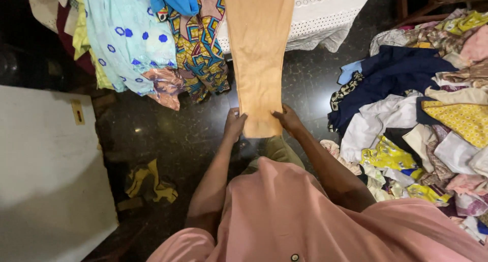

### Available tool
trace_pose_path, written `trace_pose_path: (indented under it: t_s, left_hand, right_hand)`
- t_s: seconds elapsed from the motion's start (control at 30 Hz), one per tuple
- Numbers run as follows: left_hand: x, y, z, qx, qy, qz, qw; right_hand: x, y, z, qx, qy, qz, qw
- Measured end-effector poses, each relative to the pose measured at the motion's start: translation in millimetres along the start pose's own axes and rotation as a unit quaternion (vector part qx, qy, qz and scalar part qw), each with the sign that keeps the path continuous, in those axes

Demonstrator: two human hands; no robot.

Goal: The person picks up and folds items of clothing, including a pair of tan trousers, a white pillowcase with text and a drawing, and a blue patterned shirt, placing each folded item onto a stack on a table.

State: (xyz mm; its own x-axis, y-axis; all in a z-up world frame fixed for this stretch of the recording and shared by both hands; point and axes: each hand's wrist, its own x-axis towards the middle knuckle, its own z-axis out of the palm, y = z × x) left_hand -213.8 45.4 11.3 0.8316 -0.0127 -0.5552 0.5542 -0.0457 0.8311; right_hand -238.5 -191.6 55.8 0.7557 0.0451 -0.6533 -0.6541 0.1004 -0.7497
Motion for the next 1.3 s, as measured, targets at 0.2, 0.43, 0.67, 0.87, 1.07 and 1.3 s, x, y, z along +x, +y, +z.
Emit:
trace_pose_path:
  t_s: [0.2, 0.43, 0.67, 0.87, 1.07, 1.3]
  left_hand:
    - [55.2, 39.1, 16.7, 0.0, 0.029, 0.045, 0.999]
    - [191.5, 115.3, 55.7, -0.327, -0.009, -0.126, 0.937]
    - [230.6, 144.3, 66.1, -0.455, -0.007, -0.033, 0.89]
    - [198.4, 159.3, 70.1, -0.373, 0.048, 0.028, 0.926]
    - [212.3, 145.0, 63.4, -0.383, 0.021, 0.046, 0.922]
    - [220.5, 138.7, 56.0, -0.365, 0.009, 0.033, 0.93]
  right_hand:
    - [12.2, -59.6, 0.1, 0.126, 0.129, -0.002, 0.984]
    - [153.0, -120.9, -36.7, 0.262, -0.006, -0.029, 0.965]
    - [201.9, -158.9, -39.7, 0.464, 0.103, 0.016, 0.88]
    - [222.2, -86.3, -47.6, 0.259, 0.157, -0.036, 0.953]
    - [225.3, -86.2, -53.0, -0.101, 0.092, -0.191, 0.972]
    - [179.1, -102.6, -55.4, -0.228, 0.017, -0.038, 0.973]
